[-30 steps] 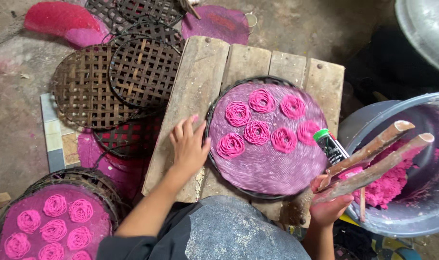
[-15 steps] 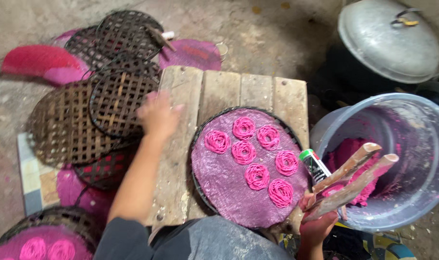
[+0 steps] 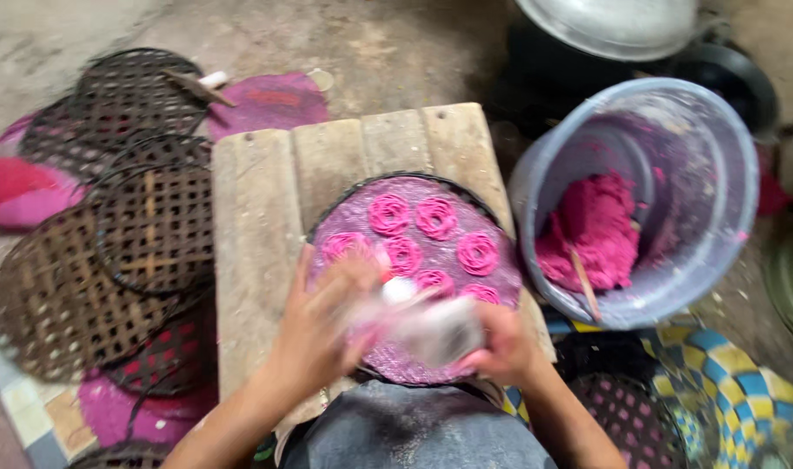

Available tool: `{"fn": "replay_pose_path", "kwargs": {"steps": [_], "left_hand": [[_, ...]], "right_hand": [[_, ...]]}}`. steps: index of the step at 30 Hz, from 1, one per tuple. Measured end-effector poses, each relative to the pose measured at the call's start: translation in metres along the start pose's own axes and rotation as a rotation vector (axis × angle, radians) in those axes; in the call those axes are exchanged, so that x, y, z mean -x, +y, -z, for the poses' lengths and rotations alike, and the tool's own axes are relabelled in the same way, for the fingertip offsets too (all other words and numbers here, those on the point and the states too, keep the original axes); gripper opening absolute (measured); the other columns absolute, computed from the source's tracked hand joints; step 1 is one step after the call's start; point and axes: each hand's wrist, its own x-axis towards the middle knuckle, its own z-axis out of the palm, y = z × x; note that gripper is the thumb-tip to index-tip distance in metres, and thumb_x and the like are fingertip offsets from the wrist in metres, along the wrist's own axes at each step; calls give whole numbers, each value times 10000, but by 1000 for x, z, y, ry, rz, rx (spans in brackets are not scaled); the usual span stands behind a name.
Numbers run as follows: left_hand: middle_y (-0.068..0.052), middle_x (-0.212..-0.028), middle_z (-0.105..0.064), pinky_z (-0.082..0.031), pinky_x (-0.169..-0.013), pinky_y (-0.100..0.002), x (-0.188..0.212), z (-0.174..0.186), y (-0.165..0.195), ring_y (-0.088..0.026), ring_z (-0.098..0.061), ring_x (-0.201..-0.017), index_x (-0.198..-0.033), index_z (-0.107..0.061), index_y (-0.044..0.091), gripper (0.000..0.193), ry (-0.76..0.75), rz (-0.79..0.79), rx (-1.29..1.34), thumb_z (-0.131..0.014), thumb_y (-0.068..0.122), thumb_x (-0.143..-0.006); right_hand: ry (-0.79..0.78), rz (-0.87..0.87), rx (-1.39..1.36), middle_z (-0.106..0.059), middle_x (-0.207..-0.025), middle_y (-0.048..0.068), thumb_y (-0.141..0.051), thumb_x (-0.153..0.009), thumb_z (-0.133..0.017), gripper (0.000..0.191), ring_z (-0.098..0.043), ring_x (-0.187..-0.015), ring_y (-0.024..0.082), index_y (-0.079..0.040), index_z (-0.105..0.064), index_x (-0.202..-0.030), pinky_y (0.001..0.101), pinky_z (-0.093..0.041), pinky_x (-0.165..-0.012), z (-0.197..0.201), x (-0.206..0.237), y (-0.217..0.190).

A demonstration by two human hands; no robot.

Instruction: The person sits on the floor and uses a hand-held extruder tool to pipe pink paste into coiled rose shapes on round mesh trays. They cut each extruded strand with a small stick, place the rosettes one by one, refill the tool with paste from a bucket, and start a new tray after filling one.

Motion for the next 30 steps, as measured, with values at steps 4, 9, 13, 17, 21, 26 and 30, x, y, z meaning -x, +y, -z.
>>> {"fn": "replay_pose_path", "kwargs": {"steps": [4, 9, 13, 17, 21, 26, 30], "left_hand": [[-134, -888, -726, -551, -755, -472, -17, -1, 25, -331, -740, -879, -1021, -652, 77, 249, -482, 186, 547, -692, 242, -839], [-160, -806, -710, -564, -631, -445, -24, -6, 25, -348, -731, -741, -1034, -671, 100, 194, -890, -1, 690, -620, 243, -912], [-167, -751, -707, -567, -623, -467, -4, -8, 25, -371, -721, -723, -1008, -700, 100, 176, -879, -34, 625, -624, 233, -921], [-182, -781, -720, -578, -610, -469, 43, -28, 2, -361, -736, -727, -1065, -713, 71, 230, -775, -81, 629, -611, 187, -895], [-125, -790, -728, -582, -652, -416, 64, -61, -52, -271, -730, -695, -1228, -718, 170, 302, -1047, 520, 842, -638, 342, -994], [-246, -790, -738, -412, -435, -466, 26, -50, -86, -356, -562, -553, -1403, -535, 59, 804, -1027, 720, 1209, -891, 241, -706], [-129, -1299, -613, -503, -870, -364, 7, -75, -32, -213, -624, -1130, -1363, -546, 51, 545, -908, 456, 1744, -648, 304, -892]], "right_hand": [[-118, 581, 665, -674, -970, 83, -626, -805, -766, 762, -676, -863, 236, 23, -650, -1187, 362, -531, -747, 23, -25, -77], [-252, 832, 685, -642, -879, 87, -637, -875, -731, 613, -628, -732, 256, -40, -600, -928, 374, -472, -613, 52, -46, -111], [-550, 330, 164, -573, -804, 100, -569, -976, -627, 531, -621, -752, 317, -47, -556, -907, 406, -454, -649, 38, -14, -96], [-620, 123, -166, -543, -783, 113, -528, -1113, -533, 523, -604, -739, 320, -34, -527, -942, 408, -451, -688, 29, 22, -70], [-526, 168, -135, -489, -729, 91, -496, -1118, -570, 538, -571, -696, 308, -40, -479, -848, 391, -415, -653, 51, 32, -75], [-139, 580, 963, -566, -801, -7, -321, -894, -677, 226, -605, -719, 166, -111, -604, -935, 318, -465, -624, 118, 20, -109], [13, 769, 1544, -538, -882, -39, -216, -973, -717, 110, -590, -869, 129, -149, -654, -1034, 270, -491, -803, 135, -1, -109]]}}
